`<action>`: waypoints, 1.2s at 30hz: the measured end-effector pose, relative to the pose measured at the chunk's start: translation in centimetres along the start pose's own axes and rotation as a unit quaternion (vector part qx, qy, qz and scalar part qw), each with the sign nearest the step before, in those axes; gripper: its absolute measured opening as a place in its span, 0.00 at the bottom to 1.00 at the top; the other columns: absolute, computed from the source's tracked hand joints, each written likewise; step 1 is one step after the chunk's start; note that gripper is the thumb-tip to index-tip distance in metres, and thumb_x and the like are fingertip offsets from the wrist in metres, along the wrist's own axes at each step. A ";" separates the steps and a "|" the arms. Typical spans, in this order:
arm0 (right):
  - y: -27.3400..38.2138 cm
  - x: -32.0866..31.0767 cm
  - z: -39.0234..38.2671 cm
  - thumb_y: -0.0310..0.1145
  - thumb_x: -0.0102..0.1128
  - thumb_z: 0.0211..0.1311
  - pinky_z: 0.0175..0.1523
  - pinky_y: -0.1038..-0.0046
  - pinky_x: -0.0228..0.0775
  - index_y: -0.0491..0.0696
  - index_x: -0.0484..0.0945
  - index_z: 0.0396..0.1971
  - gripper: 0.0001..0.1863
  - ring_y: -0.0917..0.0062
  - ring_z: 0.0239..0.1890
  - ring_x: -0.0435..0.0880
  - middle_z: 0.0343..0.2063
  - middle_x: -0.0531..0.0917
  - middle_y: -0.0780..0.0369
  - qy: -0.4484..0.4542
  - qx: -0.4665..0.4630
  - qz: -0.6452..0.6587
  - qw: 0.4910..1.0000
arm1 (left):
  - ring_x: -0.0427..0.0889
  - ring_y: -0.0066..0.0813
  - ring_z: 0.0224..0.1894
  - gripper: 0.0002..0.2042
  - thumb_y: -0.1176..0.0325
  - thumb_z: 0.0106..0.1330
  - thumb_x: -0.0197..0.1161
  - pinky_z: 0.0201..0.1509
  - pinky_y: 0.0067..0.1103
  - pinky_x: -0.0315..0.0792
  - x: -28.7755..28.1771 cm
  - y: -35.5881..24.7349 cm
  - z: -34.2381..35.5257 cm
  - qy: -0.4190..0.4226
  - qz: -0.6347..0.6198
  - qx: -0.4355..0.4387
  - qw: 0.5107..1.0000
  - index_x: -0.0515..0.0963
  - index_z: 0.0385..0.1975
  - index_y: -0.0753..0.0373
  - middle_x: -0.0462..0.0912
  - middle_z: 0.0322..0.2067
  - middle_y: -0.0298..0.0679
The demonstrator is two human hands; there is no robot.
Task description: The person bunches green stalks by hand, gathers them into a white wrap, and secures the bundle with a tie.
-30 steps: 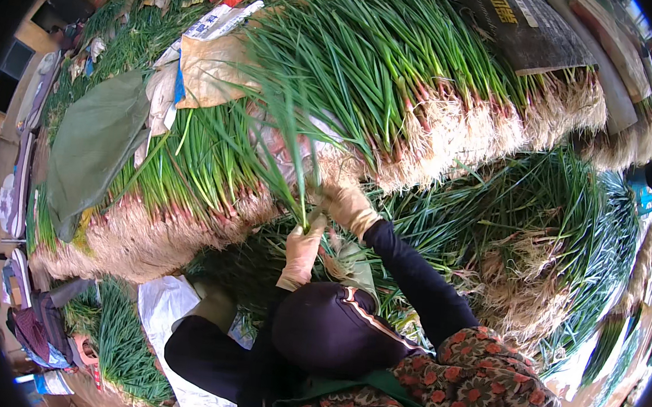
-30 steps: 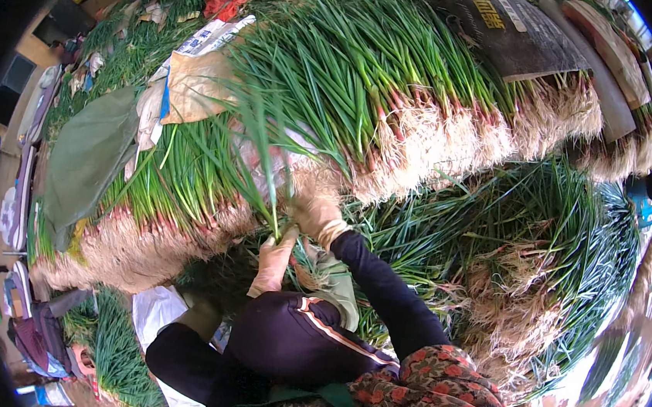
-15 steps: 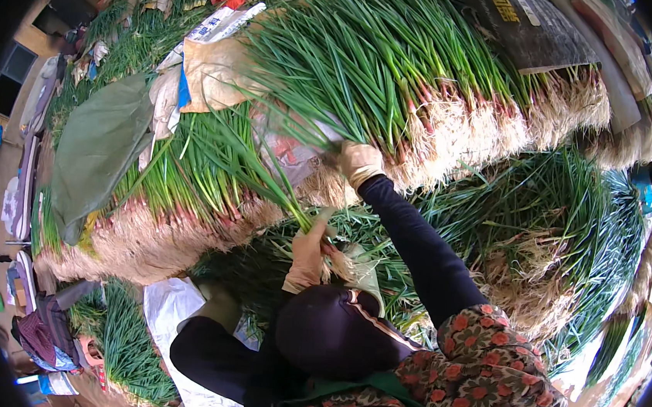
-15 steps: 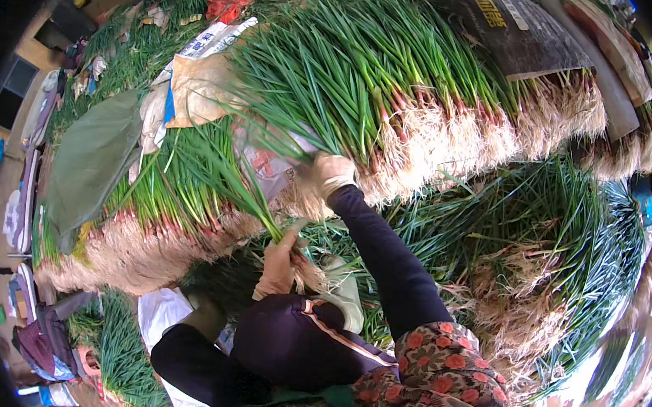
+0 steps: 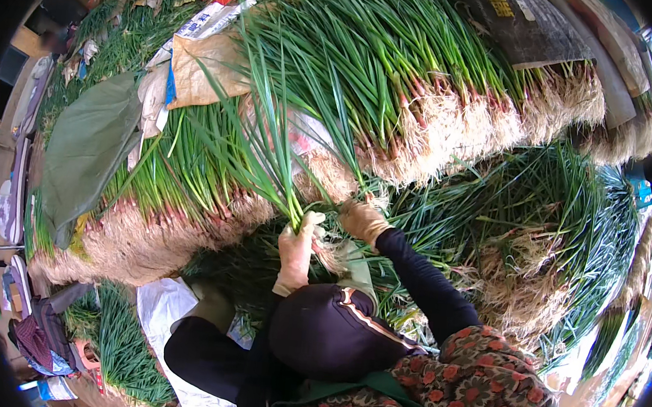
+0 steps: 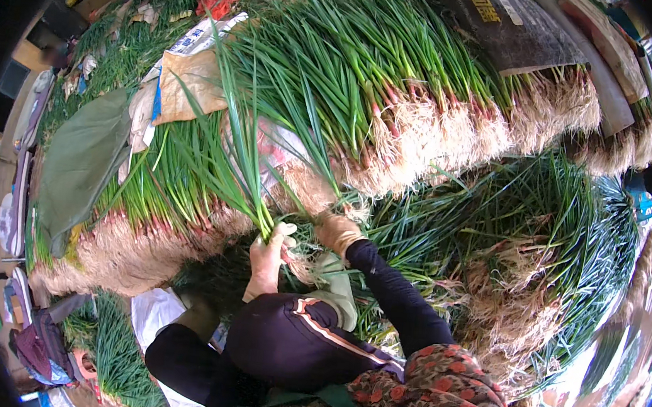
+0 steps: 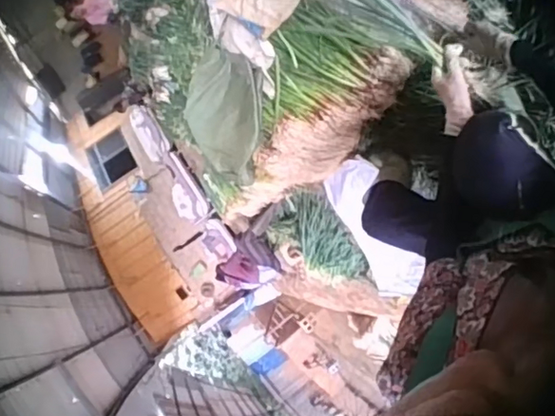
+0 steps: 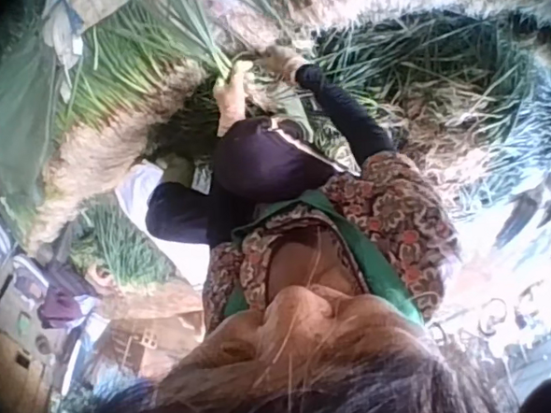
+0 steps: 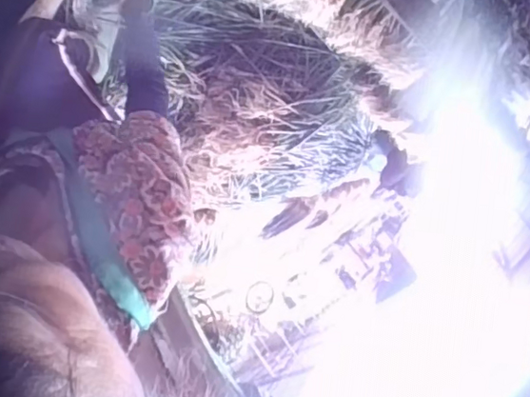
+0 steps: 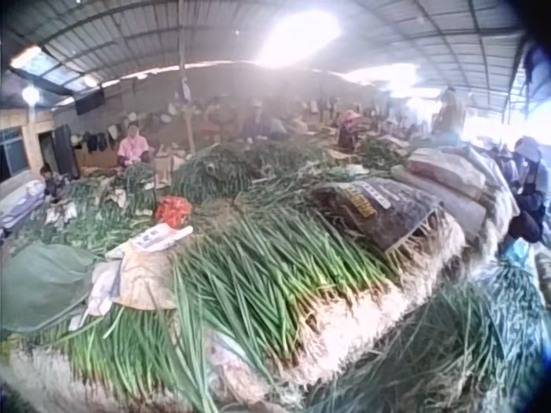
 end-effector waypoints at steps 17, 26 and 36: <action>8.1 -6.9 0.3 0.43 0.59 0.53 0.34 0.66 0.70 0.44 0.77 0.38 0.18 0.57 0.29 0.78 0.25 0.78 0.51 -0.087 -0.062 0.128 0.986 | 0.71 0.22 0.09 0.11 0.62 0.57 0.64 0.09 0.17 0.61 -0.7 2.6 0.2 0.009 0.106 -0.072 0.992 0.72 0.23 0.62 0.75 0.16 0.35; 4.9 -0.7 1.0 0.34 0.60 0.59 0.34 0.80 0.69 0.39 0.77 0.36 0.13 0.83 0.29 0.75 0.27 0.80 0.64 -0.018 0.072 0.692 0.718 | 0.63 0.17 0.10 0.09 0.63 0.64 0.55 0.11 0.13 0.58 -0.3 3.7 -0.5 0.075 -0.139 -0.103 0.982 0.74 0.31 0.62 0.72 0.17 0.32; 7.3 -1.1 0.9 0.47 0.60 0.57 0.26 0.82 0.66 0.42 0.73 0.43 0.23 0.86 0.19 0.72 0.22 0.77 0.68 0.251 0.118 0.586 0.761 | 0.75 0.24 0.22 0.16 0.58 0.68 0.49 0.25 0.21 0.72 0.8 4.8 -1.2 0.152 -0.291 -0.209 0.921 0.73 0.43 0.65 0.73 0.20 0.32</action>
Point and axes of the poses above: each hand's wrist, its own z-axis towards the middle knuckle, its own x-axis out of the palm, y = z × x, the point moved 7 cm from there along z, towards the middle knuckle
